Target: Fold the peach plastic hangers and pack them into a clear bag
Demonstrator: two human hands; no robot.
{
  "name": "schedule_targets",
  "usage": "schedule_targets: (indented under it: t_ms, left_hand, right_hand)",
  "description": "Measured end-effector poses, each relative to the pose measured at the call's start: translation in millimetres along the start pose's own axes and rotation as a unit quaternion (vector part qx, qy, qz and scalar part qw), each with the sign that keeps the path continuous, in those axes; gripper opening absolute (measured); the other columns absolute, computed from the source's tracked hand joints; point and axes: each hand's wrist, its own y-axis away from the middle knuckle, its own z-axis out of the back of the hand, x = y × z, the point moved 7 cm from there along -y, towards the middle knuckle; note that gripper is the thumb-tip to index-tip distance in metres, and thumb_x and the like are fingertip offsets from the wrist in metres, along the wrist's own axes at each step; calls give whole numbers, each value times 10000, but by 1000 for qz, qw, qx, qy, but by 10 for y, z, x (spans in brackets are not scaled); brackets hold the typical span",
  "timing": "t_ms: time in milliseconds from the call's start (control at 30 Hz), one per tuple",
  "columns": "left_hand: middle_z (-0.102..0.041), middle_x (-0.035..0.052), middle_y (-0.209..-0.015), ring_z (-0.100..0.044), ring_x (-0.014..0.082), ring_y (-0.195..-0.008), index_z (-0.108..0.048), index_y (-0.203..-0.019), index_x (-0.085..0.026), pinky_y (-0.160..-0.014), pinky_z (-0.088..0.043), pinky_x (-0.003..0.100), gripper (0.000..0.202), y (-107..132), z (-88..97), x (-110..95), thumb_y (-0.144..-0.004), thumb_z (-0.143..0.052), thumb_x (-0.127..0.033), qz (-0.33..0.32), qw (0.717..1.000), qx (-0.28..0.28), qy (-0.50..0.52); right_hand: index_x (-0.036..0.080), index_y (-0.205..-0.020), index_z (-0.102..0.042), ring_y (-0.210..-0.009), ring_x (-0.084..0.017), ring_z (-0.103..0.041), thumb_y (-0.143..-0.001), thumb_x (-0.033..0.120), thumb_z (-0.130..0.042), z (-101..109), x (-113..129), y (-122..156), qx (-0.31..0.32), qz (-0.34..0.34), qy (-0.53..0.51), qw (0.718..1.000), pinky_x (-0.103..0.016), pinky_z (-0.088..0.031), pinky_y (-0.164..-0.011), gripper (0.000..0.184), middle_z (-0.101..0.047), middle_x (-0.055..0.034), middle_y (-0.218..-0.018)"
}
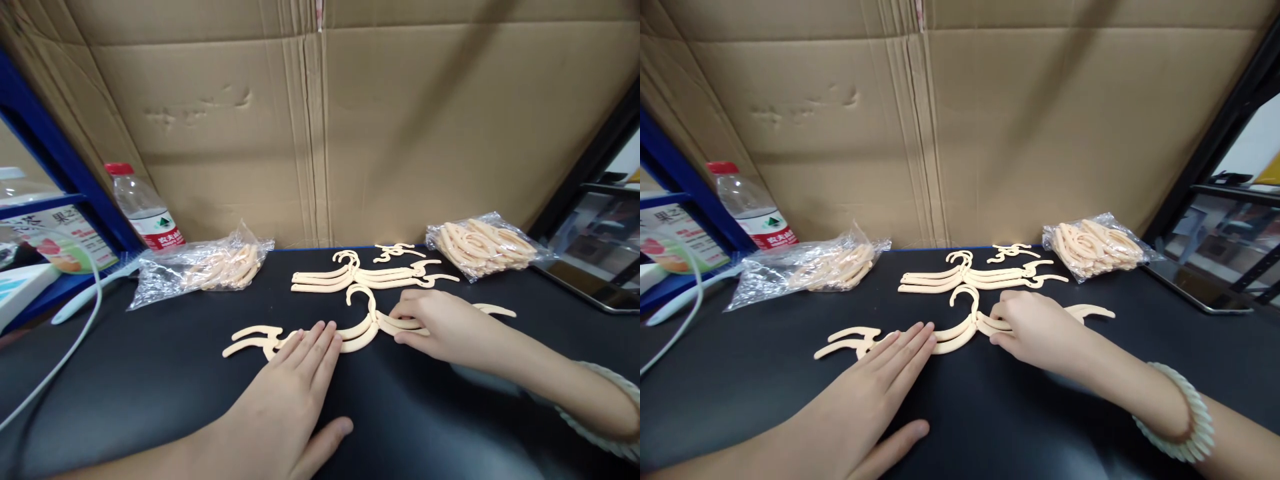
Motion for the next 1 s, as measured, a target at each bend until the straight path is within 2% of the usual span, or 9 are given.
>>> schedule_targets:
  t_ms: [133, 267, 500, 667, 833, 1000]
  left_hand:
    - [-223, 155, -1526, -278, 381, -1377, -135, -1517, -174, -1093, -324, 560, 737, 35, 24, -10, -926, -459, -473, -8, 1000, -21, 14]
    - [-218, 161, -1529, -266, 373, -1385, -188, -1507, -151, -1104, -308, 549, 726, -4, 36, 24, -925, -446, -501, 2, 1000, -9, 17]
    - [-195, 186, -1530, -209, 349, -1409, -258, -1479, -86, -1124, -265, 538, 711, -160, 9, 209, -940, -374, -535, 48, 999, 23, 2]
    - [-195, 181, -1536, -188, 324, -1421, -245, -1485, -102, -1136, -244, 526, 708, -180, -14, 272, -942, -369, -540, 47, 999, 15, -6]
    - [-222, 176, -1536, -205, 326, -1419, -256, -1480, -114, -1135, -239, 544, 683, -180, -18, 278, -942, -386, -515, 41, 999, -10, 5]
    - [-231, 152, -1547, -203, 318, -1425, -202, -1497, -154, -1144, -221, 543, 680, -173, 1, 261, -939, -428, -470, 23, 999, -48, 5]
  right_hand:
    - [202, -660, -630, -647, -170, -584, -827, 239, -603, -3, 26, 13, 14, -3, 5, 1000, -267, -402, -578, 173, -625, -24, -772]
    - [211, -772, -677, -712, -188, -606, -842, 241, -589, -10, 12, -15, 2, 7, -16, 1000, -277, -427, -641, 116, -651, -34, -811]
    - [188, -861, -702, -809, -217, -608, -883, 234, -537, -28, -53, -132, -42, 11, 10, 999, -306, -451, -736, 173, -632, -68, -844]
    - [188, -917, -712, -824, -223, -602, -885, 239, -534, -22, -70, -154, -53, 11, 17, 998, -318, -455, -744, 188, -626, -72, -855]
    - [184, -891, -706, -827, -223, -607, -867, 245, -556, -40, -75, -147, -55, 5, 11, 998, -313, -458, -740, 164, -629, -72, -862]
    - [158, -1003, -693, -799, -213, -616, -891, 327, -548, 58, -123, -143, -99, 2, -7, 995, -294, -449, -682, 249, -652, -88, -905]
